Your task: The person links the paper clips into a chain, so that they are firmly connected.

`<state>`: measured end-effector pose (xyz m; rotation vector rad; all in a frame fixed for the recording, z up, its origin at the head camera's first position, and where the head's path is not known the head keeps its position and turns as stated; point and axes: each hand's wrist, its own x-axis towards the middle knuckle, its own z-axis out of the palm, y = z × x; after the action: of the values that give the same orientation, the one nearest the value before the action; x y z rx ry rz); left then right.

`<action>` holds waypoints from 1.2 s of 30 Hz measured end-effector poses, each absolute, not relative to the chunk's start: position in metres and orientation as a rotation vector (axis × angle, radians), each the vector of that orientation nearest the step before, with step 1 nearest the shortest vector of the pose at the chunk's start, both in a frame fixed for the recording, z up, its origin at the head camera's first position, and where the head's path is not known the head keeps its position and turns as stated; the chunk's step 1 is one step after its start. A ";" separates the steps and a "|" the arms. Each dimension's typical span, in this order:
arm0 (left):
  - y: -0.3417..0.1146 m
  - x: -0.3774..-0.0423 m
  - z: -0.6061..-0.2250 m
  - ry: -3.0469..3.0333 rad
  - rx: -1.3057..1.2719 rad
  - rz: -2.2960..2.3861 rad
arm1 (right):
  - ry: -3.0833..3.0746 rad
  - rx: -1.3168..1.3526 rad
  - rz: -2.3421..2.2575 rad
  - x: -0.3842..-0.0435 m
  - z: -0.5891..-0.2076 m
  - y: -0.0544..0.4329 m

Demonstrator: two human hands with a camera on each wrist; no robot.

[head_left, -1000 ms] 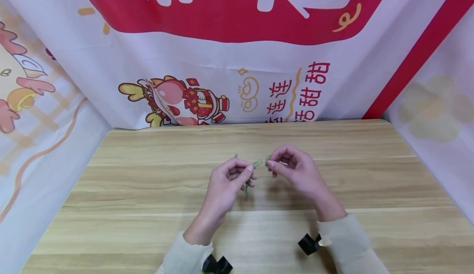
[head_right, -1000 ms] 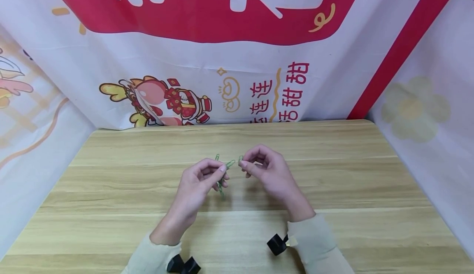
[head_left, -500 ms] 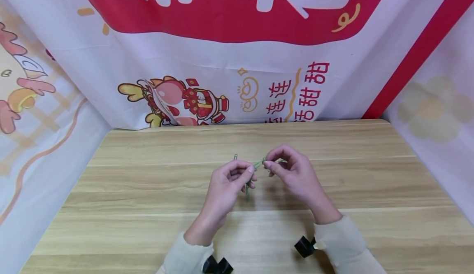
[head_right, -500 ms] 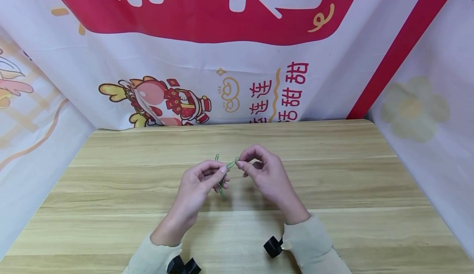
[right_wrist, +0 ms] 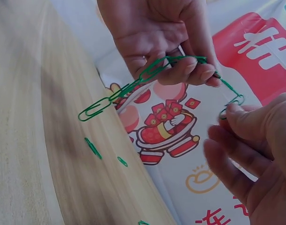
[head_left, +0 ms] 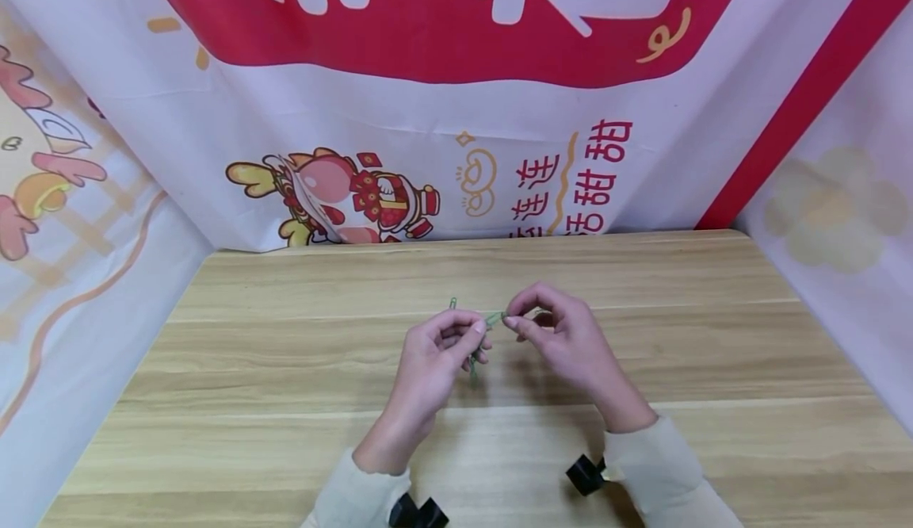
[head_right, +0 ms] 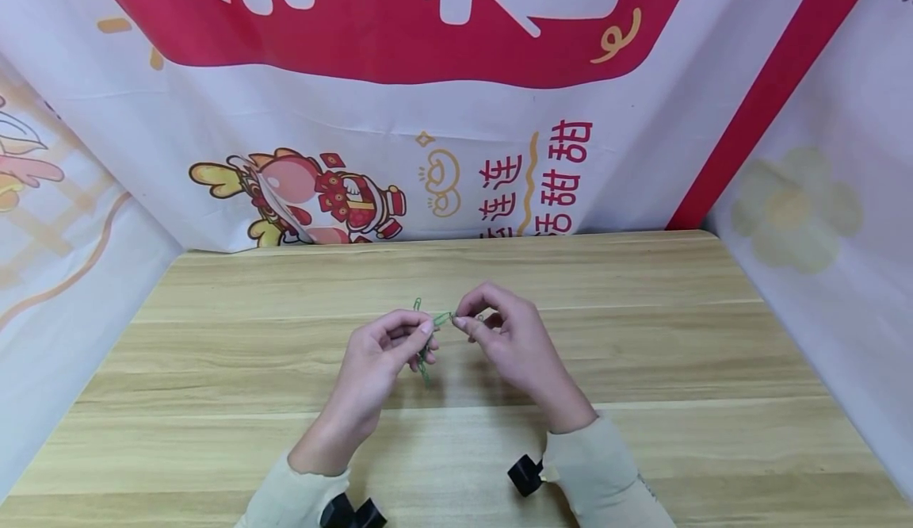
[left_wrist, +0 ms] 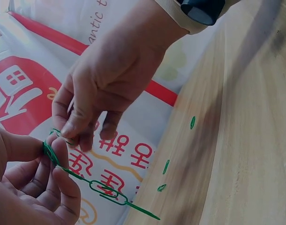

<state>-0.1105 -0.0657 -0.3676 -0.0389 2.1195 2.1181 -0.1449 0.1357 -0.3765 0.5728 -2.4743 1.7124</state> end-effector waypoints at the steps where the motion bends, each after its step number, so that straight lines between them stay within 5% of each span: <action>1: -0.066 -0.111 -0.368 2.116 -0.040 2.120 | -2.482 0.582 1.711 -0.145 -0.376 0.136; 17: -0.068 -0.112 -0.370 2.087 -0.131 2.095 | -2.521 0.465 1.680 -0.144 -0.370 0.147; 36: -0.066 -0.110 -0.372 2.244 0.095 1.934 | -2.463 0.586 1.584 -0.135 -0.358 0.142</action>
<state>-0.1097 -0.0664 -0.3723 0.0945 2.2443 1.9336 -0.1348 0.1423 -0.3584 0.5863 -2.4634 1.5839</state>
